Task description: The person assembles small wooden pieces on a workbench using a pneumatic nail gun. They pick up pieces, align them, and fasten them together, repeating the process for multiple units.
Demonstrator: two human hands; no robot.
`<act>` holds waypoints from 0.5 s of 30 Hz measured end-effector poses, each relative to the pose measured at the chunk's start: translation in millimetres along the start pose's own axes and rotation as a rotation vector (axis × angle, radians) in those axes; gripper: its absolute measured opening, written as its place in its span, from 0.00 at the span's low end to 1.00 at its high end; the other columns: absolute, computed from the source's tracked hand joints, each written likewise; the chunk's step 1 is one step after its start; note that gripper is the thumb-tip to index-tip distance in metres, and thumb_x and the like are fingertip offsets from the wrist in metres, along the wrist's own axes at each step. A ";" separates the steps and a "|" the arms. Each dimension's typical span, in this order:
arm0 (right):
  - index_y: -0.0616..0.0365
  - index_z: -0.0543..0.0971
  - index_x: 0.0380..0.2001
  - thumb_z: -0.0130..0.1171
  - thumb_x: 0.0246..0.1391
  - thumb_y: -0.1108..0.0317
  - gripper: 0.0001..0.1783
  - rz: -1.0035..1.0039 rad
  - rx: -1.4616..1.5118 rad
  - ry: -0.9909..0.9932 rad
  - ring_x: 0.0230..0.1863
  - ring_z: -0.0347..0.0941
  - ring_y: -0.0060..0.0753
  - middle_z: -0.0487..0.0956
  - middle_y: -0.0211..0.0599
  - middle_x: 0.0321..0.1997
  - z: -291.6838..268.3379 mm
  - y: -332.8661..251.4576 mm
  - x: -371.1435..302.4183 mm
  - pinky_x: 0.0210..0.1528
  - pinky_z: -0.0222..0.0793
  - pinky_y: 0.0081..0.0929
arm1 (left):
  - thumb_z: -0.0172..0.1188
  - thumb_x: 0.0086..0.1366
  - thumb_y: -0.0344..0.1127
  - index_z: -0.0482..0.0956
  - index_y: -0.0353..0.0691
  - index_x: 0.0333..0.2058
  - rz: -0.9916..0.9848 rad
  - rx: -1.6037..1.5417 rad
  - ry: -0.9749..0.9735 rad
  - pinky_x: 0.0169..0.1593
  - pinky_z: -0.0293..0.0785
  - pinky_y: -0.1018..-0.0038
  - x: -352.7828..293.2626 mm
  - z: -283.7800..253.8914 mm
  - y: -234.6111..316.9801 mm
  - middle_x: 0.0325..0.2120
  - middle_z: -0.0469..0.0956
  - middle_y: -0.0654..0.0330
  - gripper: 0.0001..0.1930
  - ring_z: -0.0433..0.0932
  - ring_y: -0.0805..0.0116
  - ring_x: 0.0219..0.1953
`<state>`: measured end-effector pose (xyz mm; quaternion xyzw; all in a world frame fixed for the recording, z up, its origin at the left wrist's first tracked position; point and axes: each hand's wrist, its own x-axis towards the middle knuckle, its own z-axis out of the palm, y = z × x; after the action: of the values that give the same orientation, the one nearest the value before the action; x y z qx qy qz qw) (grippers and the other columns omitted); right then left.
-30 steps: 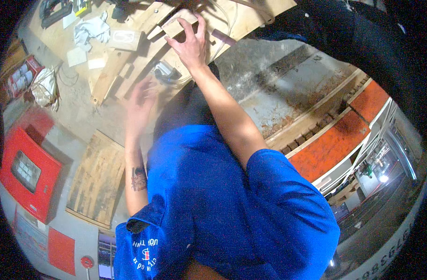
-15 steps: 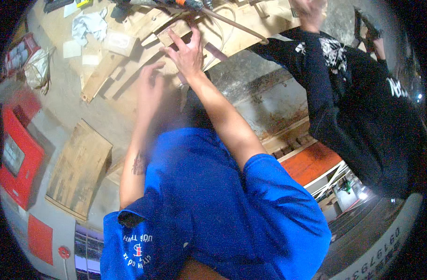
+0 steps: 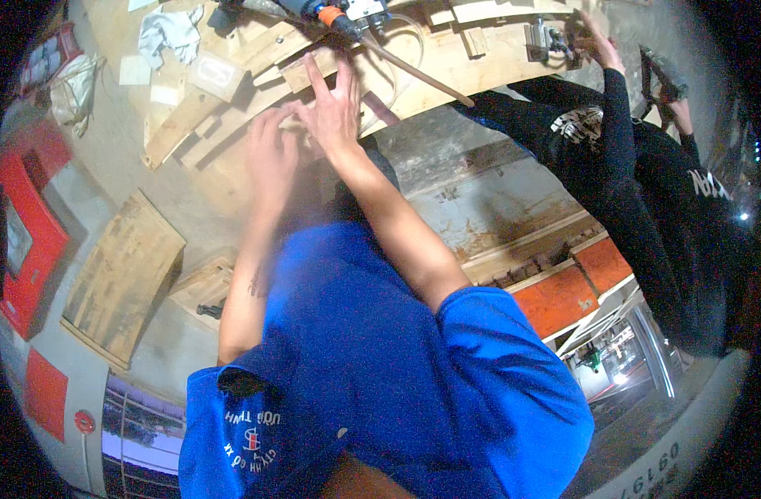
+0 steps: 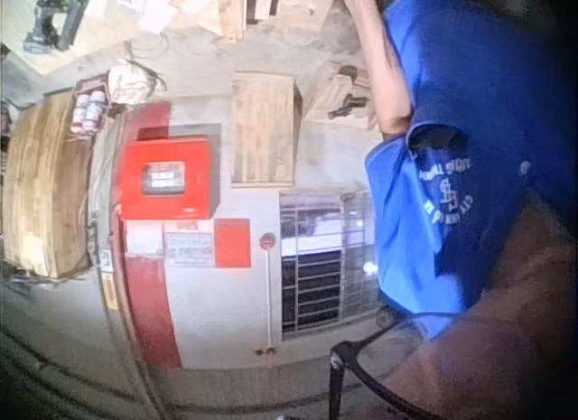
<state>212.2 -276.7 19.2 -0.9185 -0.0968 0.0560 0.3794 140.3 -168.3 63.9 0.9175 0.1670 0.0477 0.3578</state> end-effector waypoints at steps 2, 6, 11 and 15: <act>0.55 0.75 0.66 0.73 0.51 0.68 0.38 -0.021 0.098 -0.004 0.73 0.60 0.65 0.61 0.67 0.73 -29.0 -10.7 -8.0 0.71 0.62 0.49 | 0.61 0.63 0.29 0.83 0.46 0.48 0.027 0.048 0.053 0.54 0.70 0.60 3.7 7.4 -0.1 0.45 0.80 0.59 0.15 0.77 0.56 0.49; 0.62 0.75 0.63 0.65 0.54 0.78 0.31 -0.205 0.188 -0.063 0.68 0.72 0.54 0.77 0.58 0.63 -110.1 -49.0 -20.6 0.68 0.69 0.43 | 0.67 0.63 0.37 0.83 0.49 0.50 0.179 0.198 0.111 0.50 0.69 0.62 18.1 23.9 -0.7 0.45 0.81 0.64 0.16 0.76 0.62 0.47; 0.60 0.78 0.54 0.63 0.61 0.64 0.20 -0.524 -0.124 0.182 0.49 0.82 0.50 0.83 0.51 0.47 -93.5 -66.6 134.4 0.50 0.76 0.38 | 0.69 0.61 0.45 0.82 0.51 0.52 0.271 0.384 0.142 0.43 0.67 0.65 35.4 54.7 -9.3 0.44 0.79 0.70 0.21 0.75 0.68 0.44; 0.70 0.74 0.60 0.65 0.55 0.52 0.37 -0.314 -0.480 -0.256 0.58 0.76 0.64 0.77 0.67 0.58 -48.6 -83.3 229.9 0.61 0.73 0.48 | 0.61 0.64 0.38 0.82 0.50 0.53 0.285 0.442 0.206 0.42 0.66 0.66 35.2 67.5 -19.0 0.46 0.78 0.72 0.18 0.74 0.70 0.44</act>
<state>433.6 -201.6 105.7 -0.9410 -0.2951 0.0873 0.1404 182.2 -186.4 0.0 0.9778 0.0783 0.1527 0.1199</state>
